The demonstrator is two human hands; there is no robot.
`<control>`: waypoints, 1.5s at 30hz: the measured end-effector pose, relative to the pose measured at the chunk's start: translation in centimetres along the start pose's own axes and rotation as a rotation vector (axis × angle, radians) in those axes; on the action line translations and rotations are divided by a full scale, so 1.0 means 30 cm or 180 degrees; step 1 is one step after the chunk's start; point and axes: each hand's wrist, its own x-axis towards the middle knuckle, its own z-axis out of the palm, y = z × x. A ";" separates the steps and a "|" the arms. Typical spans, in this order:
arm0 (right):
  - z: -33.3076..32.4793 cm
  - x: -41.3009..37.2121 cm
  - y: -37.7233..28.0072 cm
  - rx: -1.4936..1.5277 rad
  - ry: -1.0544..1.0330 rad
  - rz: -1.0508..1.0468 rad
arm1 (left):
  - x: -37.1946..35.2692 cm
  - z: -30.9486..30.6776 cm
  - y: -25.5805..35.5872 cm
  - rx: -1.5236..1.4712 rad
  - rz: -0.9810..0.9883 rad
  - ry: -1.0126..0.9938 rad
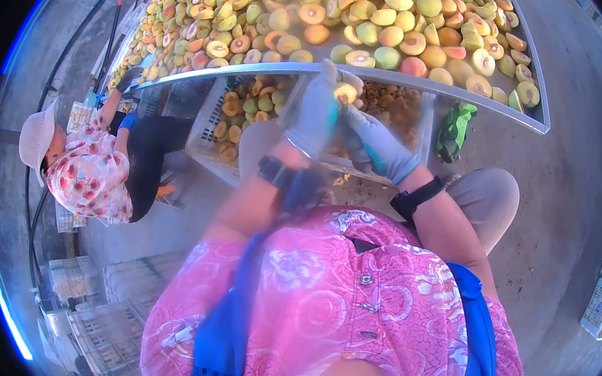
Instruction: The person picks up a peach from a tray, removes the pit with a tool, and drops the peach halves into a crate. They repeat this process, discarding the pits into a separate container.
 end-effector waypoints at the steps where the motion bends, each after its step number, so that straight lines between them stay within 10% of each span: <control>1: -0.016 0.004 0.005 -0.0005 -0.0002 0.0012 | -0.004 -0.003 0.025 -0.0358 -0.0426 -0.0184; 5: -0.025 0.008 0.021 0.0220 -0.0317 0.0241 | -0.010 -0.020 0.038 -0.0261 -0.0610 -0.0338; 7: -0.019 0.001 0.025 -0.0047 -0.0132 0.0145 | 0.014 -0.049 0.002 0.1395 0.0192 -0.0620; 14: -0.047 0.036 0.053 0.1500 -0.1476 0.0790 | -0.005 -0.066 0.070 0.0535 -0.0331 -0.1276; 19: -0.031 0.067 0.081 0.2422 -0.2231 0.0739 | -0.005 -0.053 0.010 -0.1065 -0.0546 0.0046; 22: -0.003 0.051 0.069 0.2497 -0.1478 0.0635 | 0.025 -0.156 0.007 -0.1504 -0.0422 0.0164; 23: -0.032 0.066 0.089 0.2705 -0.1985 0.0723 | 0.060 -0.217 -0.051 0.0583 0.0876 0.0740; 25: -0.069 0.080 0.112 0.2943 -0.2248 0.0858 | 0.080 -0.352 0.054 -0.1806 0.0069 0.0621; 31: -0.098 0.105 0.160 0.2522 -0.1130 0.0499 | 0.191 -0.409 0.175 0.3398 0.1373 0.1253; 45: -0.033 0.064 0.069 0.1993 -0.0563 0.0590 | 0.560 -0.187 0.097 0.5473 0.0373 0.0557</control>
